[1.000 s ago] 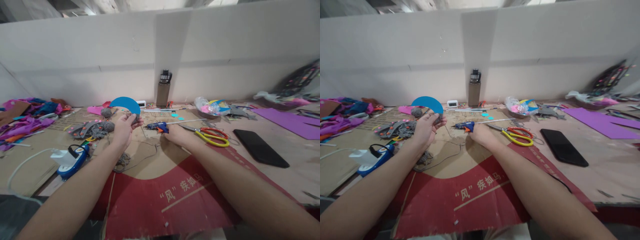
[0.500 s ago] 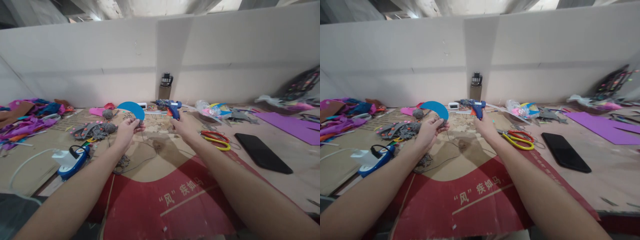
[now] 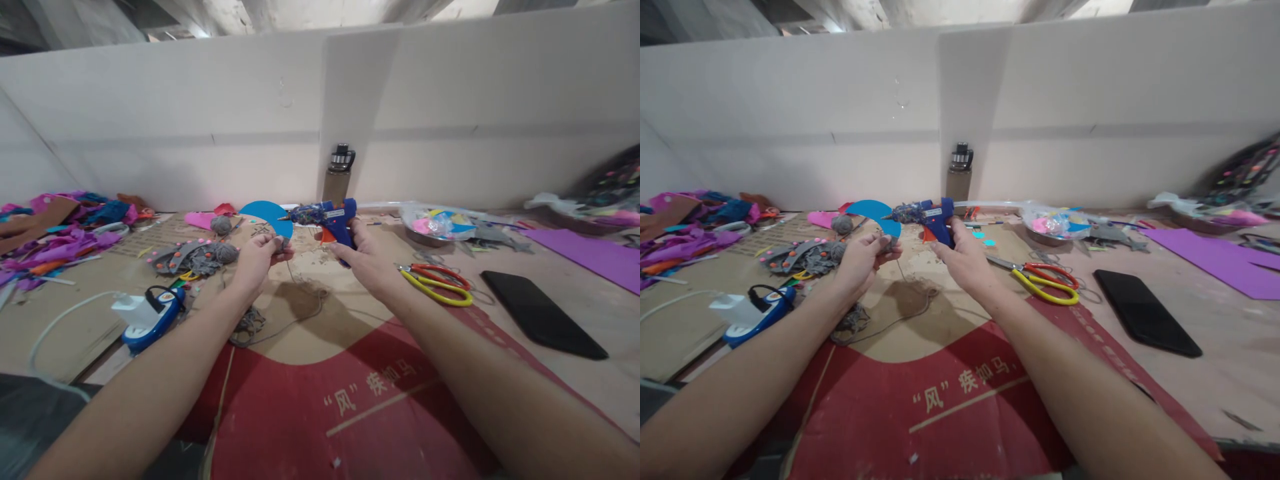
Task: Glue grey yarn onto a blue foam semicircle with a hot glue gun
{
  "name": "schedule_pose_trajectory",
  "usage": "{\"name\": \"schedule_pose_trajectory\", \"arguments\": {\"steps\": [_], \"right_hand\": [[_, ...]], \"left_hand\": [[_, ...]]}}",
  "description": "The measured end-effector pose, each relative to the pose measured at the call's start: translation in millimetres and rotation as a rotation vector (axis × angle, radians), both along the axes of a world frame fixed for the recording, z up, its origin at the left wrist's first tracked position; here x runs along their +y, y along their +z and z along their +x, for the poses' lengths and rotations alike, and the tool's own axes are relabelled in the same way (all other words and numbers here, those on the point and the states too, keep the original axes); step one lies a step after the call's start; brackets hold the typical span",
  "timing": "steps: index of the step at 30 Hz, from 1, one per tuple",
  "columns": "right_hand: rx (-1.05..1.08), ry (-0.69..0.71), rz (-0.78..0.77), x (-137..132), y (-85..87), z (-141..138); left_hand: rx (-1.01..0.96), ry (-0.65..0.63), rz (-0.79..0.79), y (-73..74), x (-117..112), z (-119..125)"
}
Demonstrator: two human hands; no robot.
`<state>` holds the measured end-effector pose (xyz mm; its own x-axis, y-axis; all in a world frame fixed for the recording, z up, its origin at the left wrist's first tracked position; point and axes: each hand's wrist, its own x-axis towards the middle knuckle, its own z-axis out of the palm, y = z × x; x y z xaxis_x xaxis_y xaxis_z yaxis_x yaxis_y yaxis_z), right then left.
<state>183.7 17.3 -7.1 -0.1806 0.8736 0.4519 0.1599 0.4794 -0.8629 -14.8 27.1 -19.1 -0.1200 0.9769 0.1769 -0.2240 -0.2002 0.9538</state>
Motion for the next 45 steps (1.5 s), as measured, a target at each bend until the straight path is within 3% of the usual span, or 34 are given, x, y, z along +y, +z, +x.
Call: {"name": "schedule_pose_trajectory", "arguments": {"steps": [7,23,45], "right_hand": [[-0.108,-0.008,0.156,-0.6,-4.9,-0.2],[-0.254,-0.081,0.138,-9.4,0.5,-2.3],[-0.234,-0.08,0.16,-12.8,3.0,-2.8]], "left_hand": [[0.017,-0.002,-0.003,0.6,-1.3,1.2],[0.011,-0.009,0.001,3.3,-2.8,2.4],[-0.003,0.036,0.039,6.4,-3.2,1.3]]}}
